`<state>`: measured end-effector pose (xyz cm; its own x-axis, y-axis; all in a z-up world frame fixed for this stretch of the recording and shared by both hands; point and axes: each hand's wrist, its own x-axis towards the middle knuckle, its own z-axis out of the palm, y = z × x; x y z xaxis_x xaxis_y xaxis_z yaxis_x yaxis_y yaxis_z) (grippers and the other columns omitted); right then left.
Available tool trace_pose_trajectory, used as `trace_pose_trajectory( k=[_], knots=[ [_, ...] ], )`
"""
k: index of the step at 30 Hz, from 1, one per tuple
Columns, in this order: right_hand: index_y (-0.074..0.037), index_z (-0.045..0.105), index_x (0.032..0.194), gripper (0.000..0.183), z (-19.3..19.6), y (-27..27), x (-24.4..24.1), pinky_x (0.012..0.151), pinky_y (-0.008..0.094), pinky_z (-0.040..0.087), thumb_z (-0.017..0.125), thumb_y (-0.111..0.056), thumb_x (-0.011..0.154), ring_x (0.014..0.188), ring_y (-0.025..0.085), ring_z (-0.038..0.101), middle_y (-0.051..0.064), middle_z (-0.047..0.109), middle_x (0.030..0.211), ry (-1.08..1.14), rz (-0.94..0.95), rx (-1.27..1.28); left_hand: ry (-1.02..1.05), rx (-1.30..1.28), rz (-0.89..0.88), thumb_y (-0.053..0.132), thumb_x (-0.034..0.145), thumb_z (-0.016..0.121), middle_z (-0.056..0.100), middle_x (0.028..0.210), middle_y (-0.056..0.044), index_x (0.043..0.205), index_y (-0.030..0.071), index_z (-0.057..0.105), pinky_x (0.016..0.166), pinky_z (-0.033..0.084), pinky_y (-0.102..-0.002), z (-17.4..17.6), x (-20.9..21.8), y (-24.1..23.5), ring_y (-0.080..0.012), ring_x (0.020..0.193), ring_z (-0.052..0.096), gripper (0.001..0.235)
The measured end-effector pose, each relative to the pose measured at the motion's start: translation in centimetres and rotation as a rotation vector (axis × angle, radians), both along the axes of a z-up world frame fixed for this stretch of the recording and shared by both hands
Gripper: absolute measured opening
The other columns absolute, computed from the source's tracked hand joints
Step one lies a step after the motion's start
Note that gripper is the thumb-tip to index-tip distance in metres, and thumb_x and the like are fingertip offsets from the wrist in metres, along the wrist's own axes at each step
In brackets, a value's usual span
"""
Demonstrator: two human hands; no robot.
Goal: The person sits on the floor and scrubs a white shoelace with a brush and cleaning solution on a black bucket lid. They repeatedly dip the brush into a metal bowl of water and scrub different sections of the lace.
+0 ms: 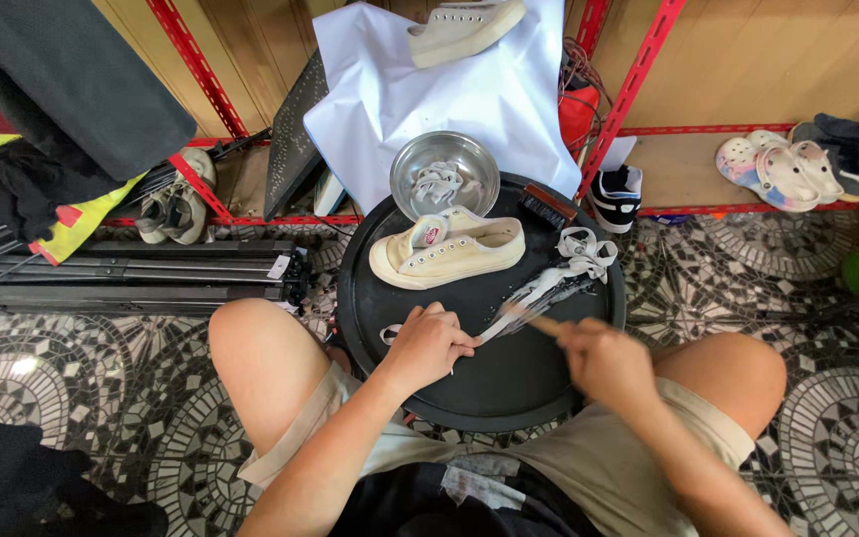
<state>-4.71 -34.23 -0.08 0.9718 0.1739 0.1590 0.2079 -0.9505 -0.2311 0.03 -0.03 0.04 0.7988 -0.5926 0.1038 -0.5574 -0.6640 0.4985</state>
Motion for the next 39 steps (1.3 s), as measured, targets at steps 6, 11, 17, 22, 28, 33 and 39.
trace_pose_trajectory(
  k=[6, 11, 17, 22, 28, 33, 39],
  knots=[
    [-0.029, 0.076, 0.075, 0.019, 2.8, 0.2, -0.4, 0.072, 0.054, 0.066, 0.07, -0.038, 0.091, 0.087, 0.035, 0.081, -0.007, 0.079, 0.093, -0.054, -0.054, -0.014, 0.0, 0.012, 0.007, 0.041, 0.102, 0.078, 0.074, 0.092, -0.003, 0.104, 0.029, 0.09, 0.095, 0.045, -0.045, -0.5, 0.2, 0.0, -0.0248, 0.1, 0.061, 0.017],
    [-0.028, 0.085, 0.09, 0.025, 1.2, -0.8, 0.6, 0.07, 0.051, 0.066, 0.066, -0.039, 0.102, 0.082, 0.034, 0.081, -0.006, 0.08, 0.091, -0.068, -0.054, -0.037, -0.003, 0.008, -0.002, 0.041, 0.102, 0.078, 0.075, 0.093, -0.004, 0.104, 0.026, 0.091, 0.095, 0.046, -0.045, 0.4, 0.0, 0.1, -0.026, 0.1, 0.061, 0.019],
    [-0.026, 0.084, 0.096, 0.031, 4.2, 0.1, 0.1, 0.064, 0.054, 0.067, 0.06, -0.041, 0.108, 0.079, 0.036, 0.08, -0.007, 0.079, 0.093, -0.035, -0.033, -0.031, -0.031, -0.002, -0.002, 0.042, 0.1, 0.079, 0.074, 0.091, -0.006, 0.097, 0.027, 0.09, 0.093, 0.047, -0.048, 0.0, 0.5, 0.1, -0.0295, 0.1, 0.063, 0.019],
    [-0.021, 0.088, 0.102, 0.027, 2.5, 0.4, 0.2, 0.062, 0.058, 0.066, 0.063, -0.028, 0.107, 0.076, 0.039, 0.079, -0.001, 0.078, 0.09, 0.02, 0.081, 0.037, -0.014, -0.022, -0.001, 0.045, 0.101, 0.078, 0.075, 0.09, -0.004, 0.099, 0.03, 0.09, 0.092, 0.047, -0.046, -0.1, 0.3, 0.1, -0.0268, 0.099, 0.064, 0.02],
    [-0.027, 0.083, 0.088, 0.023, 1.3, -2.6, 2.2, 0.066, 0.049, 0.065, 0.064, -0.033, 0.099, 0.074, 0.037, 0.078, -0.003, 0.077, 0.09, -0.127, -0.116, -0.143, 0.004, -0.014, 0.011, 0.045, 0.101, 0.078, 0.074, 0.091, -0.001, 0.102, 0.032, 0.091, 0.095, 0.047, -0.044, -0.8, 0.4, 0.0, -0.0243, 0.099, 0.064, 0.019],
    [-0.031, 0.088, 0.095, 0.029, 2.9, 1.1, -0.1, 0.07, 0.05, 0.067, 0.061, -0.032, 0.103, 0.076, 0.033, 0.081, -0.01, 0.079, 0.091, -0.024, 0.041, -0.02, -0.016, 0.018, 0.015, 0.046, 0.099, 0.079, 0.075, 0.093, -0.004, 0.101, 0.03, 0.09, 0.094, 0.047, -0.047, -0.7, 0.4, 0.0, -0.028, 0.101, 0.064, 0.02],
    [-0.027, 0.079, 0.084, 0.025, -1.0, -3.5, 3.1, 0.063, 0.049, 0.063, 0.063, -0.036, 0.1, 0.069, 0.036, 0.076, -0.002, 0.073, 0.092, -0.182, -0.181, -0.248, -0.014, 0.017, 0.004, 0.043, 0.101, 0.078, 0.072, 0.093, -0.003, 0.104, 0.03, 0.09, 0.094, 0.046, -0.044, -0.4, 0.2, 0.0, -0.0264, 0.1, 0.062, 0.018]
  ],
)
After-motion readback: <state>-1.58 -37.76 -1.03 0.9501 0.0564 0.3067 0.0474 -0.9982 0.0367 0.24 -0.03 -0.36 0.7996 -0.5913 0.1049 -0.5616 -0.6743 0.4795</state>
